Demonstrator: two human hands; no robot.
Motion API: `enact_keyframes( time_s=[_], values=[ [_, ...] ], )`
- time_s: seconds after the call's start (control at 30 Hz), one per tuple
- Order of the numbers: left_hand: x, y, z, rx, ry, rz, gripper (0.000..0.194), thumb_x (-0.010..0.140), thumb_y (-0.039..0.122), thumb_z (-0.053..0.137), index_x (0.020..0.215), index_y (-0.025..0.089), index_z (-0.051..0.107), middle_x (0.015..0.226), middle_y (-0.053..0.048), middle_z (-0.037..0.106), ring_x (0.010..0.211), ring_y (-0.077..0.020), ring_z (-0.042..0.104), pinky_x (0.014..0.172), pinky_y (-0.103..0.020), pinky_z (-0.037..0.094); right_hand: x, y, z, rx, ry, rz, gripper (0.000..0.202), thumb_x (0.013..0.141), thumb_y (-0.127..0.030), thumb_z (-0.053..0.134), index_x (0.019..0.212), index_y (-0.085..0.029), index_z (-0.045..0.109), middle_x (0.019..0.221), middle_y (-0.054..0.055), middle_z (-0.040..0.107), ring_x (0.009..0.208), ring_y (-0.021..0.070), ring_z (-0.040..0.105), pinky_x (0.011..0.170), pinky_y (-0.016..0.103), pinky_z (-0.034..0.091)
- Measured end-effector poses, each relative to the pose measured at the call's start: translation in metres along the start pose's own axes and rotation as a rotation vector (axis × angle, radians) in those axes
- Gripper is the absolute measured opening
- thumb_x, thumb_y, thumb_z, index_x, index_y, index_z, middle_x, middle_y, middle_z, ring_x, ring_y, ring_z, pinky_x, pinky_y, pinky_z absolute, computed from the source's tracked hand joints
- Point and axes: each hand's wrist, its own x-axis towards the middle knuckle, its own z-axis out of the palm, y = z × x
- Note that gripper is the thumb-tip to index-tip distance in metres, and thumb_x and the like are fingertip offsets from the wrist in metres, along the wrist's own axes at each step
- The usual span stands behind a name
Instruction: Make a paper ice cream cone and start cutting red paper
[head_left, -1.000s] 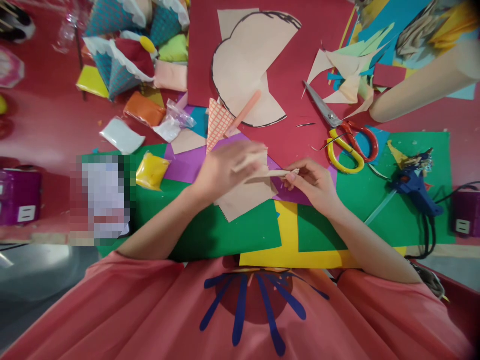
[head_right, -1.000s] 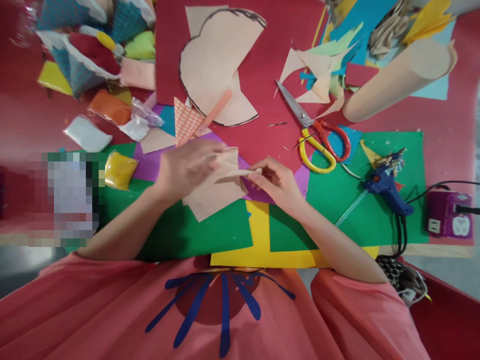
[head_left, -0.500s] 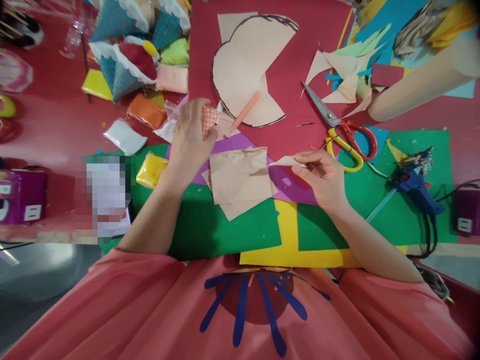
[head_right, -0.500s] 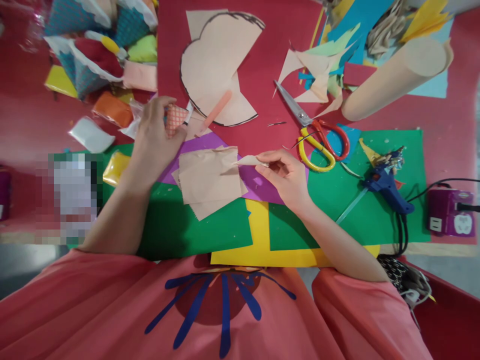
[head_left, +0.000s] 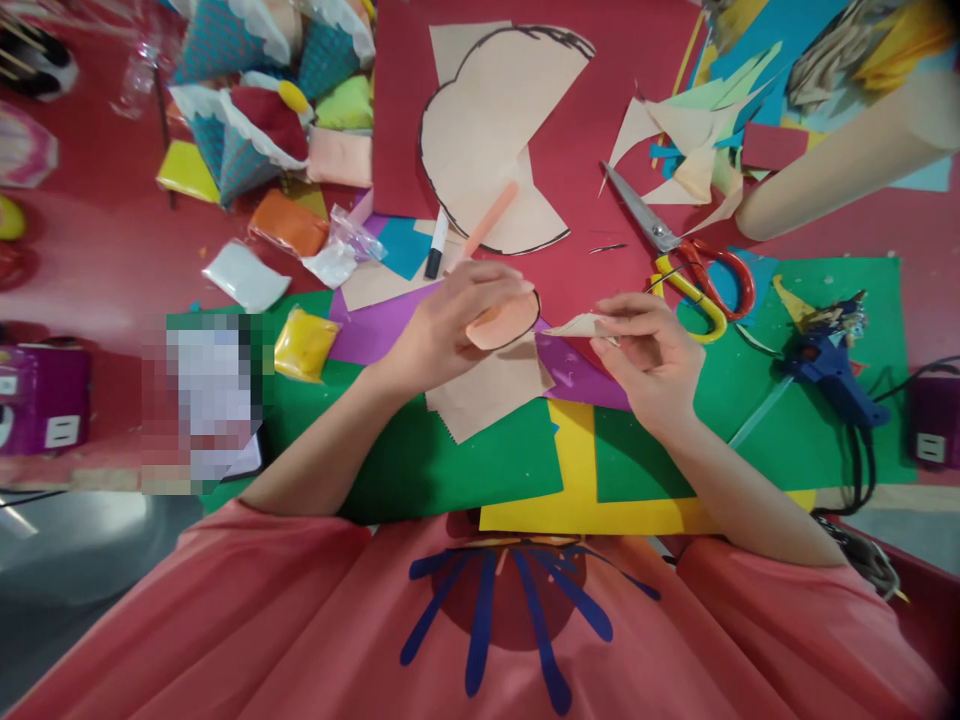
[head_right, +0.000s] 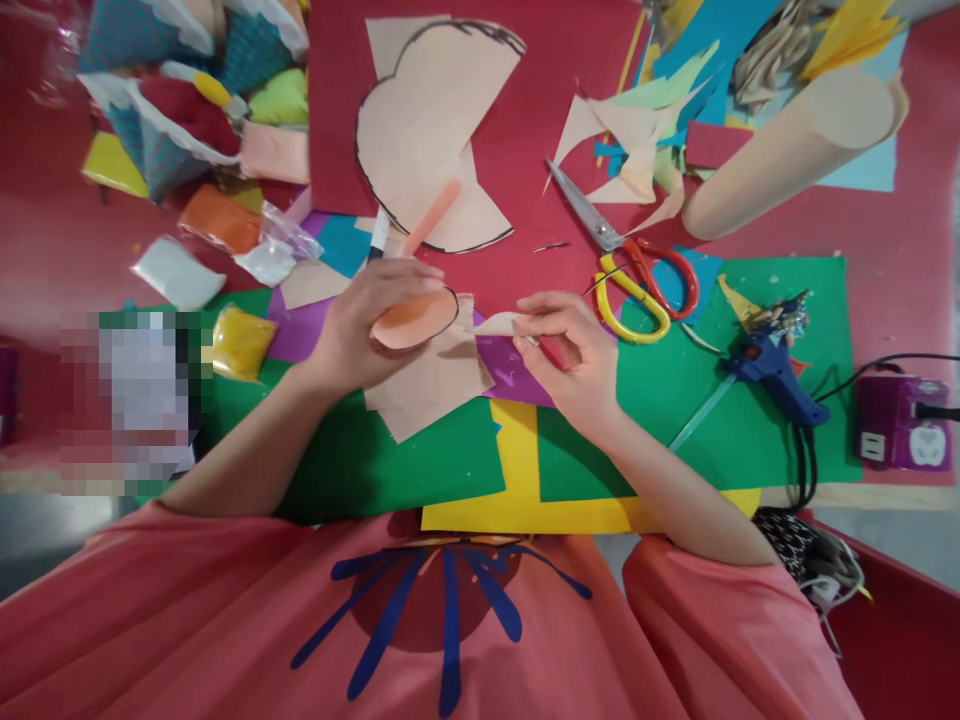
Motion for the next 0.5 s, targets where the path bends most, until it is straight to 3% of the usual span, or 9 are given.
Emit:
enact_keyframes(
  time_s=[0.2, 0.3, 0.4, 0.5],
  values=[
    [-0.008, 0.006, 0.005, -0.164, -0.054, -0.109, 0.057, 0.086, 0.038, 0.064, 0.137, 0.024, 0.041, 0.127, -0.011, 0.065, 0.108, -0.0208, 0.068, 0.081, -0.03, 0.059, -0.007, -0.008, -0.003, -0.237, 0.021, -0.21, 0.02, 0.082, -0.017, 0.069, 0.096, -0.03, 0.065, 0.093, 0.002, 0.07, 0.085, 0.019, 0.068, 0.072, 0.038, 0.06],
    [-0.009, 0.01, 0.007, -0.148, -0.148, -0.17, 0.05, 0.084, 0.035, 0.067, 0.13, 0.023, 0.049, 0.124, -0.009, 0.068, 0.109, -0.0216, 0.069, 0.086, -0.03, 0.058, -0.008, -0.011, -0.006, -0.326, 0.013, -0.307, 0.017, 0.082, -0.017, 0.069, 0.092, -0.03, 0.064, 0.091, 0.002, 0.071, 0.079, 0.019, 0.068, 0.065, 0.037, 0.058],
    [-0.009, 0.014, 0.011, -0.04, -0.158, -0.102, 0.043, 0.085, 0.038, 0.066, 0.124, 0.021, 0.055, 0.116, -0.009, 0.072, 0.108, -0.0241, 0.07, 0.089, -0.034, 0.058, -0.008, -0.013, -0.006, -0.326, -0.052, -0.373, 0.017, 0.083, -0.013, 0.065, 0.09, -0.029, 0.065, 0.095, 0.003, 0.07, 0.081, 0.0177, 0.067, 0.063, 0.033, 0.057],
    [-0.009, 0.016, 0.015, 0.084, -0.125, -0.006, 0.055, 0.08, 0.051, 0.069, 0.12, 0.017, 0.054, 0.1, -0.009, 0.075, 0.089, -0.0247, 0.074, 0.076, -0.034, 0.059, -0.008, -0.012, -0.003, -0.275, -0.136, -0.354, 0.024, 0.084, -0.01, 0.063, 0.098, -0.03, 0.068, 0.098, 0.003, 0.068, 0.087, 0.0161, 0.067, 0.069, 0.03, 0.057]
  ],
)
